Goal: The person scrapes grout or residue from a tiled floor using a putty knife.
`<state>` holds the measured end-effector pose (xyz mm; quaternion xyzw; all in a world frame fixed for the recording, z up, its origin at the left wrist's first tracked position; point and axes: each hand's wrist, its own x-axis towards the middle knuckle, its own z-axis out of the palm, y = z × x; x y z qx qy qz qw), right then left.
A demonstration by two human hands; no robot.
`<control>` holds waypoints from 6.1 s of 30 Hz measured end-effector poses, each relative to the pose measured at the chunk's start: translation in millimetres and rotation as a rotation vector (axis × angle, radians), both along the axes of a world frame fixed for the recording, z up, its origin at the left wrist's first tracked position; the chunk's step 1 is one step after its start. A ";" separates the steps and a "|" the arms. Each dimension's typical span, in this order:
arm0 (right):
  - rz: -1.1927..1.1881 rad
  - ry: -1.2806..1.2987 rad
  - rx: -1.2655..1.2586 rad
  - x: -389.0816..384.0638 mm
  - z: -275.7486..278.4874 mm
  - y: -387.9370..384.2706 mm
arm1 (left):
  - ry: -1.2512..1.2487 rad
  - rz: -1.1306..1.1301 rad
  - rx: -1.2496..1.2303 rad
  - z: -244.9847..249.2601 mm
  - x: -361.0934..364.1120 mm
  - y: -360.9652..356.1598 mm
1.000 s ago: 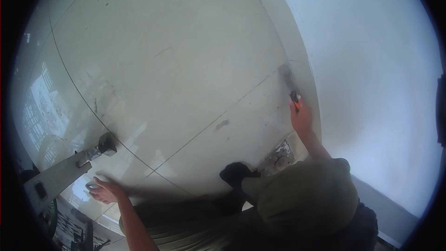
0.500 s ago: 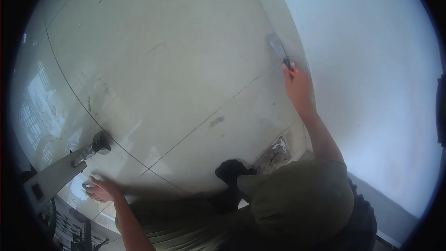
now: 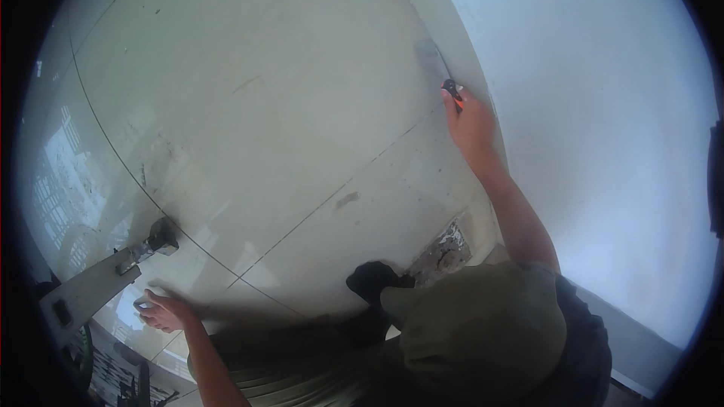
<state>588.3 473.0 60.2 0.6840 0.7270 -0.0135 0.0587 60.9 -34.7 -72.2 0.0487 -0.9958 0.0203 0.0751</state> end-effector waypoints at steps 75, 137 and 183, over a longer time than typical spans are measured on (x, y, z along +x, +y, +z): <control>-0.063 -0.052 -0.130 -9.7 -9.2 -6.3 | 0.070 -0.040 0.024 -3.3 -3.3 -2.1; -0.028 -0.023 -0.133 -12.9 -15.0 2.9 | 0.017 0.003 -0.013 -2.8 -2.4 1.1; -0.037 -0.016 -0.139 -26.2 -22.3 22.4 | -0.018 0.014 0.011 8.1 0.4 7.4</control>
